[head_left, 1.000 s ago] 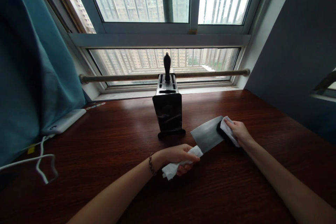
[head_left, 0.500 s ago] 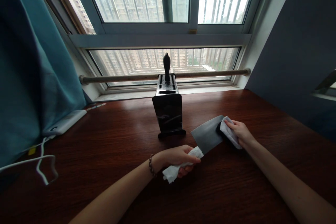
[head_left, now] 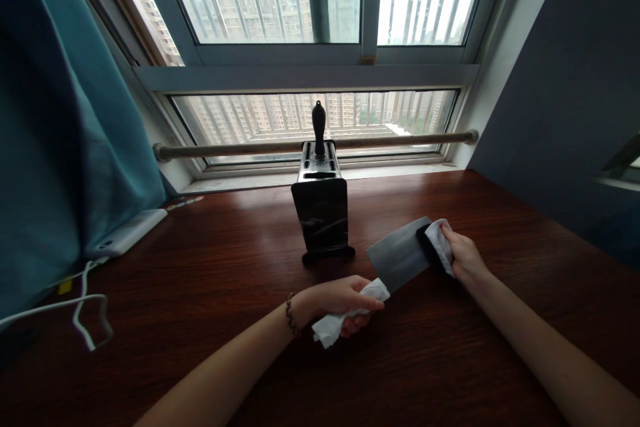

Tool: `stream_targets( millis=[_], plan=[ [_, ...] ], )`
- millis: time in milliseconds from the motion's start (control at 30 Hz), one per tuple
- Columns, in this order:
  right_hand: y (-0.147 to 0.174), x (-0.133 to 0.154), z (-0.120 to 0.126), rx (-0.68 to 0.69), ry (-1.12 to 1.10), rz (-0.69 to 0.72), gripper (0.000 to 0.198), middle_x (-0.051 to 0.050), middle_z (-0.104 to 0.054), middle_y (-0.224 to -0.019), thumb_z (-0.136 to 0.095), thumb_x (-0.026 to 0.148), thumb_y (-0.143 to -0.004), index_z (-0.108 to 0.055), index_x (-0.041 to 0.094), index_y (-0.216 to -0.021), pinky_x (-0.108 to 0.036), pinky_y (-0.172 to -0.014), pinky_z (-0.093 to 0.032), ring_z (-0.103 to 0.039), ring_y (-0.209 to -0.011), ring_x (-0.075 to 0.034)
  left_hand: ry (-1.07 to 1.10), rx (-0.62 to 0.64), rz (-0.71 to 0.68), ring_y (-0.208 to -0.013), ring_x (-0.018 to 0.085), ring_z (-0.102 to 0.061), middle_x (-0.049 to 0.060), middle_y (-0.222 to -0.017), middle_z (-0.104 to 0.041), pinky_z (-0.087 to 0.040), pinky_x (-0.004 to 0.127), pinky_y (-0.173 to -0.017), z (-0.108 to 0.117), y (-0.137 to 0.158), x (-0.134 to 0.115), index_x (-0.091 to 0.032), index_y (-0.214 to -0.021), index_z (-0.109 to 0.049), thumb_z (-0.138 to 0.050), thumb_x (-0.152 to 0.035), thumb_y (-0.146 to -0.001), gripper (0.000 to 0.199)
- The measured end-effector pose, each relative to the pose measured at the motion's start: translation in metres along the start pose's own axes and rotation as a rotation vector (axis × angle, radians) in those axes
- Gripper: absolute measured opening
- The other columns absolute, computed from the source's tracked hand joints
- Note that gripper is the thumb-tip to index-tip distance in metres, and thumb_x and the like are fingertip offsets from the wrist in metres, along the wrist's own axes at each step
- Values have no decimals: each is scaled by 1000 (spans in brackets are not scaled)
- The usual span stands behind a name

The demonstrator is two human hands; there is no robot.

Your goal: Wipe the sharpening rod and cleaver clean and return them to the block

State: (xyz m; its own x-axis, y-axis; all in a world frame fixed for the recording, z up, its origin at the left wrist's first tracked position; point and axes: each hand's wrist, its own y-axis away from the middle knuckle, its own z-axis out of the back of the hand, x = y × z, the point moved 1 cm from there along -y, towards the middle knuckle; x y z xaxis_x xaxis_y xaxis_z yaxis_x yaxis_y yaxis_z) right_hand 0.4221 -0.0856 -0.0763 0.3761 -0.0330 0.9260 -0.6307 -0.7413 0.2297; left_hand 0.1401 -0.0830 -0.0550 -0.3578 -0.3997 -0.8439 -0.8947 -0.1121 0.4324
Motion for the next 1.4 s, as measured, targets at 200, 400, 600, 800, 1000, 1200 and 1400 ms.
stream_targets(
  millis=[200,400,600,800,1000,1200,1400],
  plan=[
    [7,3,-1,216,172,-1,30,-5,-66,-71,-79,27,-59,-64,12,-80,-19,-49,-46,-59,-57,-14,22,-21,21,-39,7,-42,-4,-52,-46,-36,19,-37,0,1,-1,-17,-82,-44,-62,-35,-76,26],
    [9,4,-2,178,67,-88,26,-7,-65,-67,-79,20,-56,-64,9,-74,-20,-48,-47,-58,-54,-14,20,1,22,-39,8,-42,-3,-52,-47,-37,20,-35,-1,1,-2,-16,-83,-45,-61,-32,-77,24],
    [8,3,-3,62,-23,-80,15,-4,-64,-63,-74,18,-62,-63,11,-70,-19,-44,-47,-57,-50,-13,34,6,44,-39,7,-39,-4,-52,-45,-35,19,-34,-3,3,-4,-17,-84,-45,-61,-32,-77,23],
    [12,0,-4,-56,-88,-47,14,-1,-62,-60,-70,23,-69,-59,14,-70,-19,-45,-47,-56,-49,-11,22,15,32,-39,7,-39,-4,-52,-45,-35,18,-35,-2,3,-3,-17,-82,-45,-62,-32,-76,24],
    [5,-6,0,-128,-136,14,25,-4,-64,-68,-74,30,-64,-59,14,-76,-23,-52,-52,-61,-57,-15,-5,-15,14,-39,7,-41,-4,-52,-45,-34,17,-38,-3,1,0,-17,-82,-45,-63,-33,-75,25],
    [8,-2,0,94,113,100,41,-2,-64,-69,-80,38,-54,-62,12,-80,-19,-52,-46,-57,-59,-12,50,-14,32,-39,6,-40,-4,-52,-45,-35,18,-36,-3,4,-2,-18,-82,-44,-63,-33,-76,26],
    [-2,1,8,185,511,283,48,-3,-63,-71,-71,50,-64,-66,9,-88,-21,-53,-41,-54,-61,-14,82,16,48,-38,6,-36,-5,-51,-42,-31,17,-32,-2,5,-3,-18,-81,-43,-62,-35,-76,25]
  ],
)
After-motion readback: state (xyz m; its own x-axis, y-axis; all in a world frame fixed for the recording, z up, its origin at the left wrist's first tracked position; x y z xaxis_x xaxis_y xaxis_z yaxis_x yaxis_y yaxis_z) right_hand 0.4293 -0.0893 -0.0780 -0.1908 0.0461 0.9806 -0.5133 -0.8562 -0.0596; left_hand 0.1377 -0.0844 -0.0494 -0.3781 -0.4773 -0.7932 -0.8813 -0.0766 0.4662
